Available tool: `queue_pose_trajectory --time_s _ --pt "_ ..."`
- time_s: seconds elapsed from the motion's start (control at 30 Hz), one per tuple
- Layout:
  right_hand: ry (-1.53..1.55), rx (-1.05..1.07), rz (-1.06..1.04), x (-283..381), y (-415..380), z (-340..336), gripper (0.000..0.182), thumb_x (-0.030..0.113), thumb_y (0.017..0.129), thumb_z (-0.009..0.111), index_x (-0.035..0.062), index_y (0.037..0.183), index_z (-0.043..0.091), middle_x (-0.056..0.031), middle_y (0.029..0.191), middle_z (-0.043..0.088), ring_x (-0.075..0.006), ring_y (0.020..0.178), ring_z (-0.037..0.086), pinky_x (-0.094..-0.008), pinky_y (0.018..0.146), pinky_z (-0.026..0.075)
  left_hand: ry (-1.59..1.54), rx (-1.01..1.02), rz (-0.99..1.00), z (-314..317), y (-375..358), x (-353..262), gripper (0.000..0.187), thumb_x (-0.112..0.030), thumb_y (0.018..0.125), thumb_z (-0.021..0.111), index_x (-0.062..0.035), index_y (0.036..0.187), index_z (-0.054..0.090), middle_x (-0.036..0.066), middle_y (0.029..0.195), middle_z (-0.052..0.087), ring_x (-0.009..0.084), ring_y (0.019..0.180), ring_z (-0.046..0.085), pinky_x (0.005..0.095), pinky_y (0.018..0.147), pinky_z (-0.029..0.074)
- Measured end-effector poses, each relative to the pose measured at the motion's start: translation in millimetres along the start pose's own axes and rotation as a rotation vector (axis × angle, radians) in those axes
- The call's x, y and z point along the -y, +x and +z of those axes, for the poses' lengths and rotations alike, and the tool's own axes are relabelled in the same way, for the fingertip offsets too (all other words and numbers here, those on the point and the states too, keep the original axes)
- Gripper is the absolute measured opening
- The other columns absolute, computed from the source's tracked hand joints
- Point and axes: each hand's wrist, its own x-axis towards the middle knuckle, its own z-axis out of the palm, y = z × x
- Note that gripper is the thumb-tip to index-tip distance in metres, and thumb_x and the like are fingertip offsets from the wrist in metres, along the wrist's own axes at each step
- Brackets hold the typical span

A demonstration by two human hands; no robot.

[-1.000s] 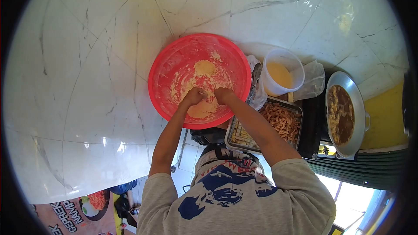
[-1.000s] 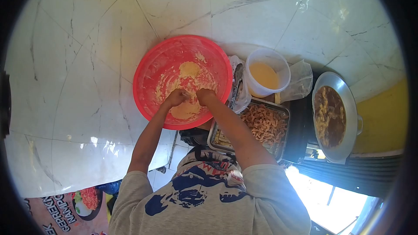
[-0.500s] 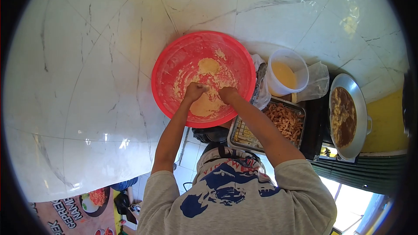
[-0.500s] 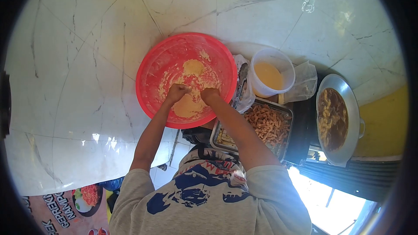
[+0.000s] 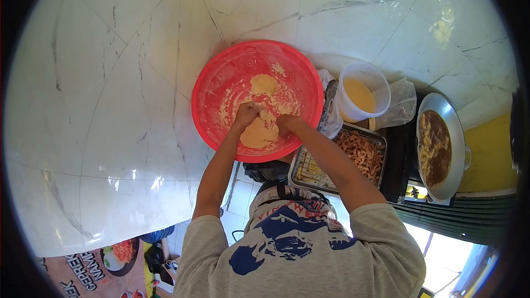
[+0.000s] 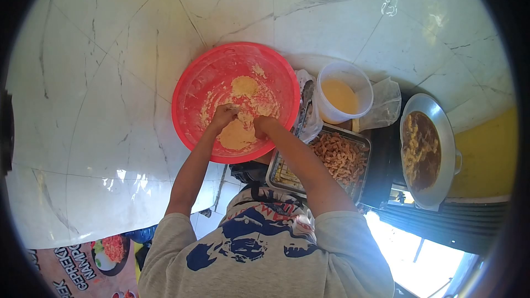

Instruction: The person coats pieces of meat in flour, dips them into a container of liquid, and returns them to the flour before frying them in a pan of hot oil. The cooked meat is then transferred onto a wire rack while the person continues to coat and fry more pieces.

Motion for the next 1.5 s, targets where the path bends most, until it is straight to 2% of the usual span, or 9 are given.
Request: queue_pose_trajectory --time_s 0.4,0.5,0.6,0.7,0.9,1.07,1.2,1.3,1.5 --pt "0.281 -0.33 -0.125 -38 -1 -29 0.033 0.016 0.06 0.084 0.0051 0.09 0.074 -0.0149 0.09 0.073 -0.0269 0.088 0.071 -0.0368 0.076 0.056 -0.003 -0.021 -0.049 2 0 -3 0.015 -0.019 0.092 0.068 -0.004 0.096 0.069 0.0 0.082 0.064 0.0082 0.072 0.058 0.0235 0.065 0.046" --pt "0.186 -0.384 -0.145 -31 -10 -31 0.031 0.016 0.063 0.083 0.0058 0.09 0.074 -0.0151 0.089 0.073 -0.0265 0.084 0.071 -0.0357 0.076 0.056 0.01 -0.006 -0.05 3 0 -6 0.016 -0.02 0.092 0.069 -0.0043 0.098 0.069 0.0 0.084 0.065 0.0088 0.075 0.059 0.0238 0.066 0.047" --pt "0.662 -0.173 -0.183 -31 -17 -37 0.022 0.01 0.071 0.079 0.0038 0.091 0.074 -0.0143 0.087 0.074 -0.0238 0.078 0.071 -0.0352 0.072 0.056 -0.003 -0.005 -0.052 2 -3 -6 0.017 -0.02 0.092 0.069 -0.0043 0.099 0.069 0.001 0.086 0.066 0.0097 0.077 0.061 0.0244 0.067 0.048" --pt "0.437 -0.426 -0.158 -29 -20 -35 0.02 0.01 0.073 0.078 0.0007 0.09 0.073 -0.0134 0.083 0.073 -0.0191 0.076 0.071 -0.0344 0.069 0.056 -0.024 -0.015 -0.056 4 -6 -6 0.018 -0.02 0.091 0.069 -0.0042 0.1 0.069 0.002 0.087 0.067 0.0105 0.078 0.062 0.0249 0.068 0.048" --pt "1.069 -0.424 -0.146 -40 -4 -31 0.008 0.005 0.085 0.069 0.0002 0.09 0.072 -0.0087 0.085 0.073 -0.0153 0.073 0.068 -0.0296 0.062 0.055 -0.07 -0.199 -0.076 4 0 -10 0.015 -0.014 0.092 0.064 -0.0024 0.101 0.069 0.005 0.09 0.069 0.0143 0.081 0.065 0.0285 0.072 0.051" --pt "1.563 -0.889 0.436 29 -7 -31 0.015 0.009 0.082 0.07 0.0 0.093 0.072 -0.012 0.088 0.072 -0.0232 0.082 0.069 -0.0356 0.073 0.055 -0.155 -0.897 -0.278 53 -5 -41 0.023 -0.014 0.089 0.063 0.0006 0.106 0.068 0.013 0.098 0.072 0.0245 0.089 0.069 0.0366 0.082 0.054" --pt "1.336 -1.037 0.652 53 4 -19 0.019 0.008 0.084 0.063 0.0 0.1 0.07 -0.0182 0.099 0.072 -0.0296 0.091 0.07 -0.0391 0.08 0.054 0.1 -0.921 -0.419 85 -32 -62 0.033 -0.019 0.086 0.067 -0.0058 0.116 0.069 0.017 0.11 0.071 0.0307 0.1 0.069 0.0406 0.088 0.053" --pt "1.344 -1.003 0.57 36 -6 -21 0.022 0.006 0.084 0.06 0.002 0.103 0.07 -0.0213 0.103 0.071 -0.0334 0.095 0.07 -0.0419 0.083 0.054 0.014 -0.977 -0.234 68 -27 -46 0.032 -0.02 0.087 0.066 -0.0063 0.116 0.068 0.017 0.109 0.071 0.0312 0.1 0.069 0.0411 0.088 0.053" --pt "1.522 -1.124 0.643 59 -3 -15 0.015 0.007 0.083 0.064 0.0011 0.095 0.07 -0.0187 0.095 0.072 -0.0313 0.089 0.071 -0.0407 0.078 0.055 -0.06 -0.951 -0.32 87 -28 -65 0.033 -0.018 0.088 0.066 -0.004 0.118 0.067 0.017 0.107 0.072 0.0311 0.099 0.069 0.0402 0.087 0.053"
